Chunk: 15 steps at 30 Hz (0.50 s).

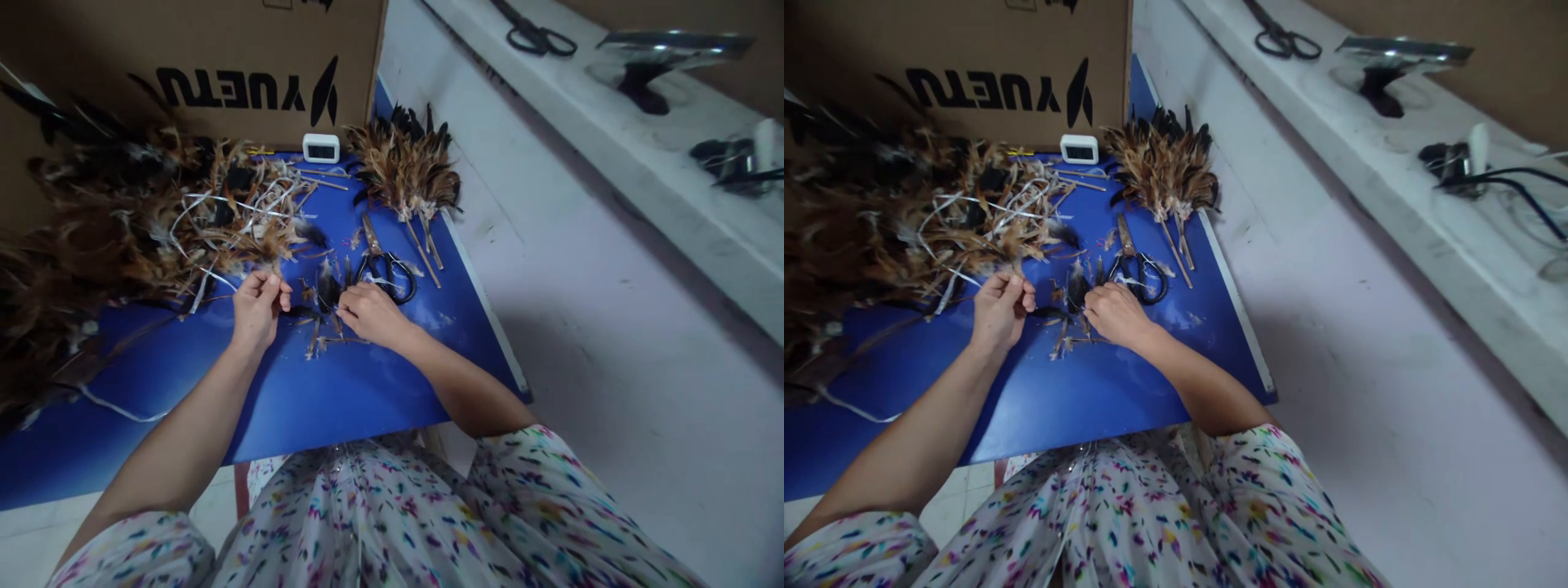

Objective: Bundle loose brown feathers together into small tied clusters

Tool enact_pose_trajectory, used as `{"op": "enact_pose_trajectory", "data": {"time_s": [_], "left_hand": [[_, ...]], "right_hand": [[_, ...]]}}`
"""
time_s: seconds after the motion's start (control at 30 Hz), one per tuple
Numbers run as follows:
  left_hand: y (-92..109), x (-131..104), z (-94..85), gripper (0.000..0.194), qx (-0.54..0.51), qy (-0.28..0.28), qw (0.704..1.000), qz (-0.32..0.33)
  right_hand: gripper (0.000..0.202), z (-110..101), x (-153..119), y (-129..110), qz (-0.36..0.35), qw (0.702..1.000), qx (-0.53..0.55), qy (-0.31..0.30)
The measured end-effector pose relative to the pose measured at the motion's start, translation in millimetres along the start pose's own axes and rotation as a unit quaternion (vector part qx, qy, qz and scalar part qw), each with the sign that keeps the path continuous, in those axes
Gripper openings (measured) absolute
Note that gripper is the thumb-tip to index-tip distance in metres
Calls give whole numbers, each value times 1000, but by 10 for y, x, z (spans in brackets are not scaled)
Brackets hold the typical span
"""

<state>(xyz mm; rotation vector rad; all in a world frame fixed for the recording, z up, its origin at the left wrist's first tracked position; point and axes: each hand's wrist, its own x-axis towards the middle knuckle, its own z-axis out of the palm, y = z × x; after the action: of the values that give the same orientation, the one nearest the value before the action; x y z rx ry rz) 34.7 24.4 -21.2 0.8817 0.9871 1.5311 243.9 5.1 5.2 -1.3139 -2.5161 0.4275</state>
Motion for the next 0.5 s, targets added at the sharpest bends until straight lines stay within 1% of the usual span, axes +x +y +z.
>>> {"op": "enact_pose_trajectory", "data": {"time_s": [0.07, 0.17, 0.3, 0.4, 0.5], "left_hand": [[2, 0, 4, 44, -2, 1, 1000, -2], [9, -4, 9, 45, -4, 6, 1000, -5], [22, -19, 16, 45, -2, 3, 1000, -9], [18, -30, 27, 45, 0, 0, 1000, -14], [0, -34, 40, 44, 2, -7, 1000, -16]], "right_hand": [[14, -31, -2, 35, 4, 997, 75, 23], [11, -94, -10, 101, 33, 977, 202, 56], [11, -172, -11, 190, 92, 937, 329, 74], [16, -237, -28, 253, 117, 898, 416, 85], [24, -301, -85, 328, 146, 863, 469, 113]]}}
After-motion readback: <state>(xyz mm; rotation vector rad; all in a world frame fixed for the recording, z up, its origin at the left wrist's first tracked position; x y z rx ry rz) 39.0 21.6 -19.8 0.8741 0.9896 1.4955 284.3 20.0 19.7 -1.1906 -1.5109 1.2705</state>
